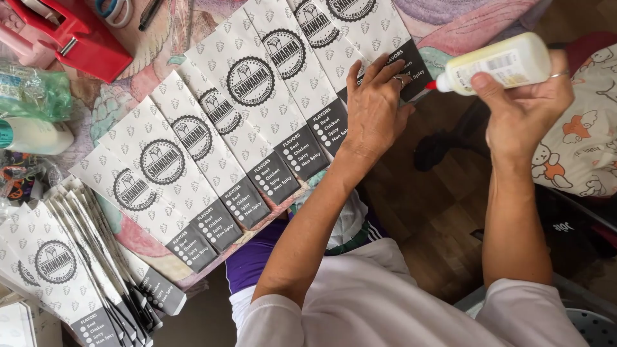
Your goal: Applying glue to the edges of paper shawarma sleeves and folding them to assemble the packaging.
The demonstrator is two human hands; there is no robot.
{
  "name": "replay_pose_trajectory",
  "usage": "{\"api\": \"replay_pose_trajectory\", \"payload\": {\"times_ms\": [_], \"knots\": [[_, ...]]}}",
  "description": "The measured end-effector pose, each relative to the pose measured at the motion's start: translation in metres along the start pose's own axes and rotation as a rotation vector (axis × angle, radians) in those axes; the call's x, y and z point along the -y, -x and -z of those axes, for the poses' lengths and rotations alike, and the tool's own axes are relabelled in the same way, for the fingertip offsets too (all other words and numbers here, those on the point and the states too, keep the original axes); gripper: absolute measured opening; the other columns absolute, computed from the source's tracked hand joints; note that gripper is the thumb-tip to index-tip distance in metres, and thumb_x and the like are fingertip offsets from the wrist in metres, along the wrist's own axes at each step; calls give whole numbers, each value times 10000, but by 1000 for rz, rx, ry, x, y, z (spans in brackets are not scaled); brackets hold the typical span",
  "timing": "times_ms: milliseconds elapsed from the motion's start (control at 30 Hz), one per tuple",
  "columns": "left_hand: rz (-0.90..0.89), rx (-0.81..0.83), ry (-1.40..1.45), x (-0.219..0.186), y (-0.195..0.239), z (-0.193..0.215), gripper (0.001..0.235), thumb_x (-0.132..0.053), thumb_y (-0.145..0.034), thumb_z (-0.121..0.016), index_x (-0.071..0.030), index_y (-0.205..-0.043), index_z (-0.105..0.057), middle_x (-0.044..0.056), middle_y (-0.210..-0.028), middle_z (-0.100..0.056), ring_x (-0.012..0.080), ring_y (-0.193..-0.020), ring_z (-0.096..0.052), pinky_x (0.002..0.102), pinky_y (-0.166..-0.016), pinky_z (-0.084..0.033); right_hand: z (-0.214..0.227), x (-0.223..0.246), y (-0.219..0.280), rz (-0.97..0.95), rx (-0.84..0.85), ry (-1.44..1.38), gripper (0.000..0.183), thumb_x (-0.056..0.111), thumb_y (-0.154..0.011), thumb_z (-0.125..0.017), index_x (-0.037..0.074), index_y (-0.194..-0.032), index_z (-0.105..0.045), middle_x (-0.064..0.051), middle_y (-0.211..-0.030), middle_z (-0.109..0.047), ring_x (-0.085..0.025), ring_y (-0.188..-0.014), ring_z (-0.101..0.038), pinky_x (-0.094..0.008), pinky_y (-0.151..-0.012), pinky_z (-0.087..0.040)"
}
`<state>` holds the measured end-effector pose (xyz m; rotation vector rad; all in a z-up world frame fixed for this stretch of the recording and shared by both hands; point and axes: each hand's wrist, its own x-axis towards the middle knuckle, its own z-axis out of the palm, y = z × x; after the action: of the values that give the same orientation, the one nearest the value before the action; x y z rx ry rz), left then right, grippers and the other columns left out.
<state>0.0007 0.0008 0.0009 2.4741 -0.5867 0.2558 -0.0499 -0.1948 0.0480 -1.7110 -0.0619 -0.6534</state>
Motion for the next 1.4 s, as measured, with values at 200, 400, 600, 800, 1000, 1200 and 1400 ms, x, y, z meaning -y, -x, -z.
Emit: {"api": "replay_pose_trajectory", "payload": {"times_ms": [200,400,600,800,1000,1200,1400], "knots": [[8,-16,20,-1,-1,0,507,-267,-631,-945,-104,-1082,-781,30,-1324,-688,244,-1391,-508,571,-1233,-266,-3,-9,6,-38,-2,-57,472,-156,-907,-892,-14,-1190,-542,-212,-1143,-671,-337,-1102,-703,-445,-884,-648],[10,-7,20,-2,-1,2,489,-262,-640,-944,-129,-1082,-781,26,-1338,-679,246,-1402,-496,576,-1242,-250,-7,0,6,5,1,-21,455,-191,-941,-870,-52,-1214,-533,-269,-1158,-668,-389,-1101,-710,-483,-910,-653],[19,-15,39,-3,0,1,501,-222,-638,-930,-96,-1098,-775,46,-1336,-682,259,-1405,-497,584,-1243,-250,-1,-3,5,-30,-42,-49,453,-132,-977,-875,14,-1170,-492,-185,-1114,-635,-312,-1064,-685,-437,-906,-638],[30,-106,31,-8,1,2,484,-447,-690,-881,-130,-1043,-786,-1,-1281,-696,253,-1355,-542,579,-1227,-263,-7,-9,14,-63,-12,-83,453,-128,-921,-874,-5,-1185,-527,-203,-1130,-666,-321,-1074,-700,-450,-911,-644],[80,-192,88,-13,0,-4,263,-270,-792,-825,-74,-961,-785,41,-1226,-726,244,-1327,-554,567,-1217,-290,15,-5,-2,33,-135,-46,464,-68,-985,-912,20,-1131,-480,-137,-1039,-574,-286,-1021,-622,-460,-867,-622],[115,-231,157,-16,-1,-5,188,-176,-796,-778,-53,-937,-773,39,-1174,-735,262,-1308,-578,564,-1206,-305,5,-11,6,-15,-97,-119,477,-106,-956,-890,57,-1104,-466,-139,-1050,-597,-278,-1024,-648,-463,-906,-631],[103,-266,155,-11,-3,-8,206,0,-811,-638,-90,-893,-804,21,-1136,-756,236,-1266,-609,533,-1197,-311,-9,-9,13,-78,-12,-76,446,-45,-914,-901,23,-1132,-518,-150,-1087,-625,-274,-1048,-664,-413,-890,-621]]}}
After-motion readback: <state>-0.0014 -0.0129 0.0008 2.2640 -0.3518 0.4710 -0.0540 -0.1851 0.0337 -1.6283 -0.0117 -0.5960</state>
